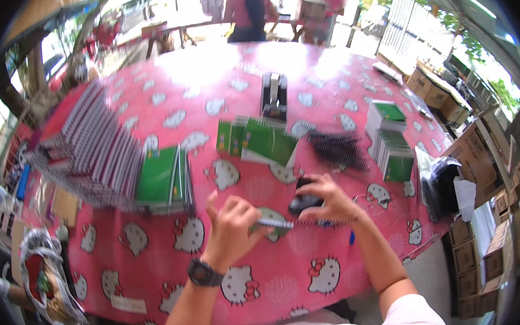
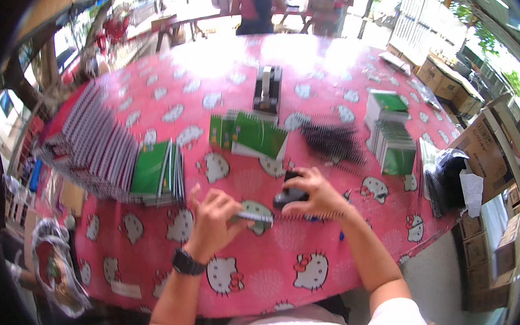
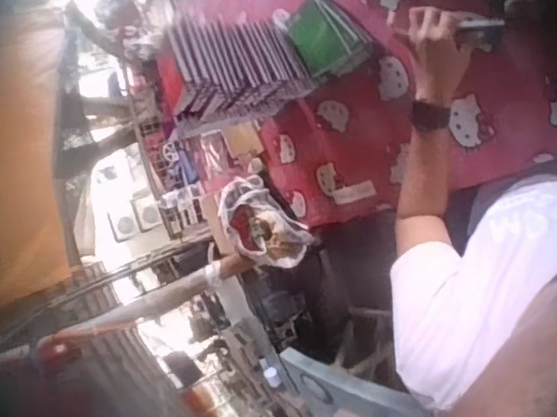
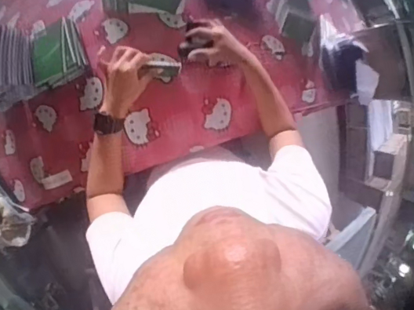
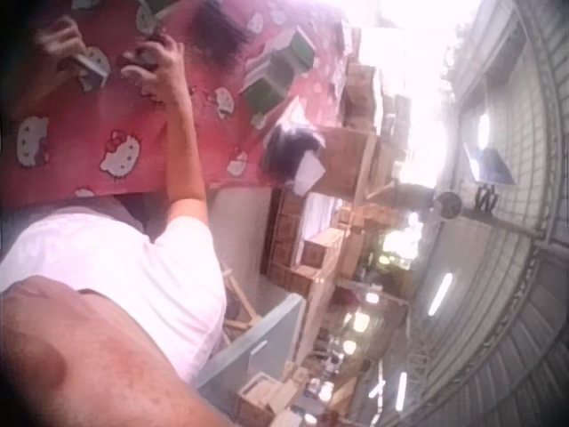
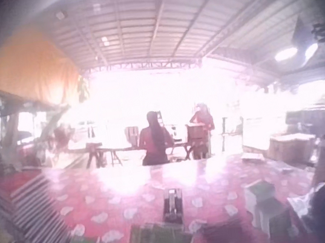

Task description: The person repeatedly picks up green notebooks and black spiral bindings from a table, inserts the spirals into the notebook edges, and places the assembled notebooks into a growing stack. The process is continuous and repetitive throughout the clip.

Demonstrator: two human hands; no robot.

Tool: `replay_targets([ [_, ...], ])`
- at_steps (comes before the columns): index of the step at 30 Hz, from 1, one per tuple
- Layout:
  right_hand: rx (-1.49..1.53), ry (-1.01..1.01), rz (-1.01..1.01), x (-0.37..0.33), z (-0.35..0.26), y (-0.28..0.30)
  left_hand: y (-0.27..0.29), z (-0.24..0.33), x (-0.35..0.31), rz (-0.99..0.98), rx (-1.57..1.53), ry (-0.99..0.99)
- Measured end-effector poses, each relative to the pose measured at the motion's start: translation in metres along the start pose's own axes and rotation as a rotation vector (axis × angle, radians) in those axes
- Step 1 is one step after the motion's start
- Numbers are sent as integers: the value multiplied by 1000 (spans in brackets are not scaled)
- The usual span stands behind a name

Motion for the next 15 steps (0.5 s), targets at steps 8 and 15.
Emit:
replay_targets([
  [8, 578, -184, -155, 16, -31, -15, 3, -15, -12, 54, -23, 29],
  [15, 846, -277, -201, 12, -28, -30, 0, -18, -12, 132, -44, 21],
])
Point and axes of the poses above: each hand's wrist, its own x-axis towards the middle knuckle, its own y-axis out of the back of the hand, z = x × y, the point moved 5 cm from there along x, towards the middle knuckle, and after that the axes turned 2 degrees about x, right-handed, at the moved point
